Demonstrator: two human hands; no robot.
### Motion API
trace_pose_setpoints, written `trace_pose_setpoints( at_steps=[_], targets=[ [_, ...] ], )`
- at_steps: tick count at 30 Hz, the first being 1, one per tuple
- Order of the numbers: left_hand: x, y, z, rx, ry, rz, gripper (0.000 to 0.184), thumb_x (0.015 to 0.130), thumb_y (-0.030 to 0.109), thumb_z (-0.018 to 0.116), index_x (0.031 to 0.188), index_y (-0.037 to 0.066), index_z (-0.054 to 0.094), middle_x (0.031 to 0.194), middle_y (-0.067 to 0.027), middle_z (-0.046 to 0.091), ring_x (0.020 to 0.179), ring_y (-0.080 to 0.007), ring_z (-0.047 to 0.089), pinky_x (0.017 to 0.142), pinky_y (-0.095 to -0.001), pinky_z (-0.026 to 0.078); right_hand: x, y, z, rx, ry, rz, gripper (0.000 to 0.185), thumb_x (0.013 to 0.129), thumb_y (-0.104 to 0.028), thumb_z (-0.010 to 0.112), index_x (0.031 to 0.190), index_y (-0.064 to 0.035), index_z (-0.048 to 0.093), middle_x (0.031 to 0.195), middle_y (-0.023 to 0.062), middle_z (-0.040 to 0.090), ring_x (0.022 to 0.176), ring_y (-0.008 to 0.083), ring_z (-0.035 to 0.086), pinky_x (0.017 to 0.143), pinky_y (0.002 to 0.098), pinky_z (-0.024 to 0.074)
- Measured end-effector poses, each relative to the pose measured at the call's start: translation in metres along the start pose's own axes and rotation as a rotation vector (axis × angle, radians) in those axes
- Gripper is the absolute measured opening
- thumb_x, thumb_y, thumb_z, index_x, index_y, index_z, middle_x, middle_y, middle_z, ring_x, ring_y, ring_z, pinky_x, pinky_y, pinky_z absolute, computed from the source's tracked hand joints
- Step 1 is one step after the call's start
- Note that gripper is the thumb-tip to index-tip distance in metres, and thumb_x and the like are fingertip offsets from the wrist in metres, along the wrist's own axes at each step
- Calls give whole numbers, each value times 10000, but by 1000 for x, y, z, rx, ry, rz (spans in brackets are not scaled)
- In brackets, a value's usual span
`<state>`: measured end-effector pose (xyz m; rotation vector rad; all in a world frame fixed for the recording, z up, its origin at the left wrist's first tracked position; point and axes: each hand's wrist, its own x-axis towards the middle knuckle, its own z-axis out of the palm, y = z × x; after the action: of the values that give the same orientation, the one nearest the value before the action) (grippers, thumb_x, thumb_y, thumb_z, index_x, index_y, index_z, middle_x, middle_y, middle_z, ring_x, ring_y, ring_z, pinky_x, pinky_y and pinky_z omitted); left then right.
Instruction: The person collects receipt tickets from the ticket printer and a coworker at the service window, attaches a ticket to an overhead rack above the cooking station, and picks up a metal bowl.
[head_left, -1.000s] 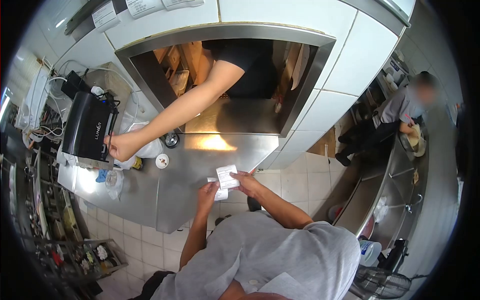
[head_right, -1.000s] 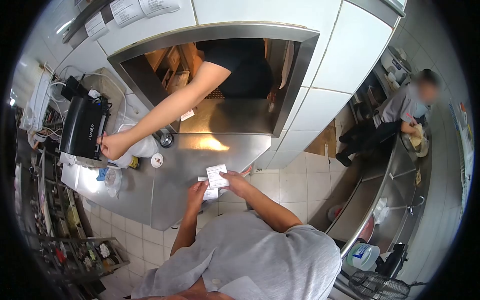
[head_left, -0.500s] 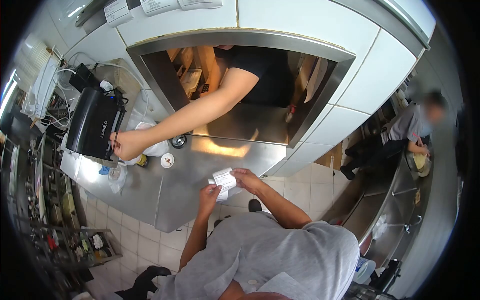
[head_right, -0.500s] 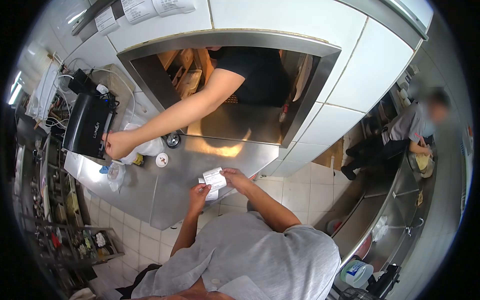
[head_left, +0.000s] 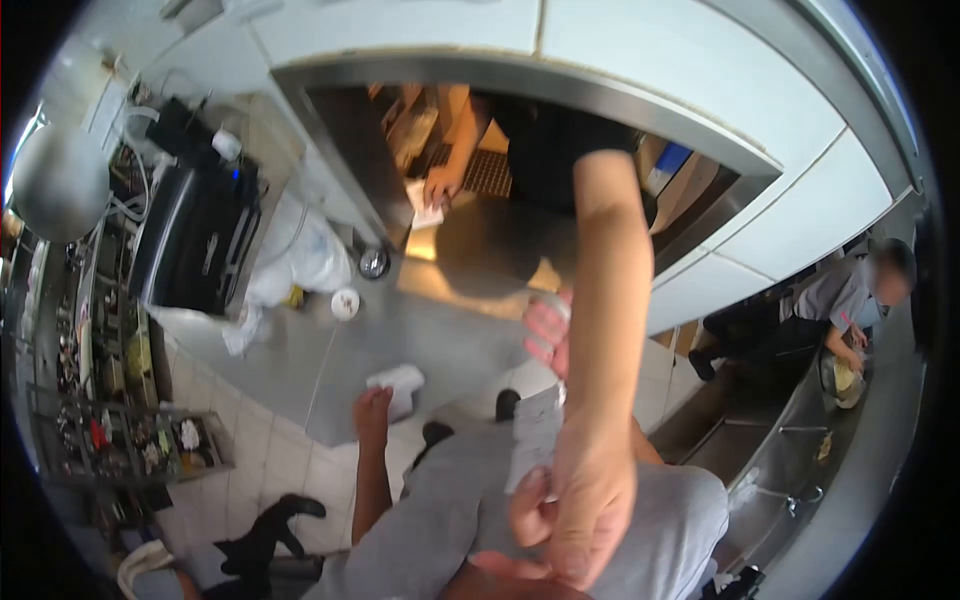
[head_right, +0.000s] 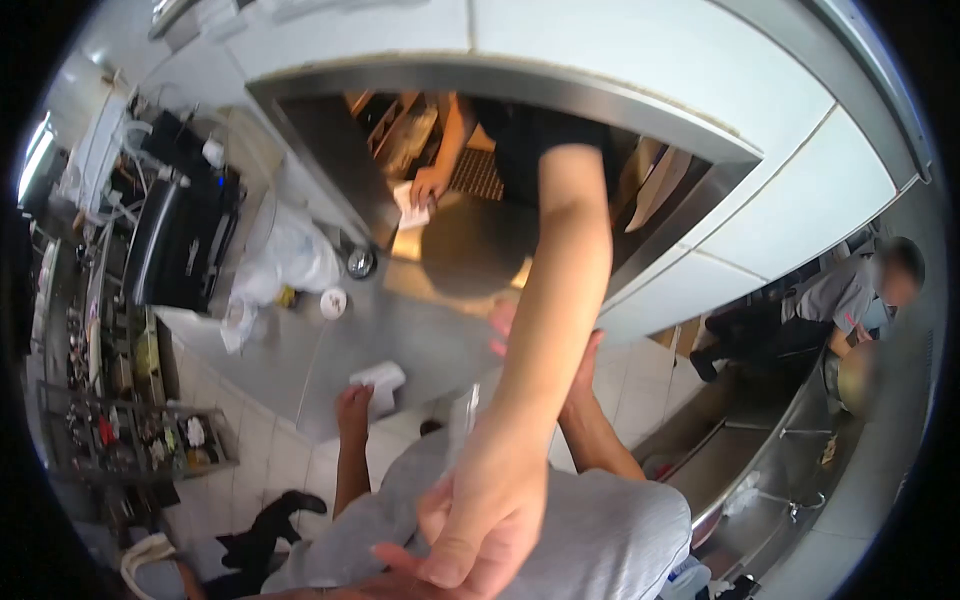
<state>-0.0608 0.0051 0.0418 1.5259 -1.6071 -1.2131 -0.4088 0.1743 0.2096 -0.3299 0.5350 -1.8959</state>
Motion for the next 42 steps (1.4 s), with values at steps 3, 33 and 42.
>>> trace_pose_setpoints(
  at_steps=[3,33,42],
  targets=[
    [-25,-15,3,7,-46,45,301,893,241,773,949,-51,724,822,-131,732,763,-184,658,754,-338,518,-26,4,68,-404,168,-59,945,952,-786,314,1502,-21,384,1433,187,522,1338,345,461,1126,475,386],
    [-191,-192,-508,-677,749,-36,195,992,135,643,1012,-35,736,898,-3,716,817,-51,609,746,-229,488,-91,726,323,-763,-764,995,151,977,-170,686,1081,-73,635,1015,9,688,915,92,638,851,278,512],
    [-176,-256,-613,-392,986,-195,201,949,100,640,1078,-30,725,989,-53,742,940,-109,648,851,-296,523,-77,907,346,-804,-863,1301,96,949,-135,711,997,-73,656,875,-6,677,794,87,623,749,251,500]
  ],
)
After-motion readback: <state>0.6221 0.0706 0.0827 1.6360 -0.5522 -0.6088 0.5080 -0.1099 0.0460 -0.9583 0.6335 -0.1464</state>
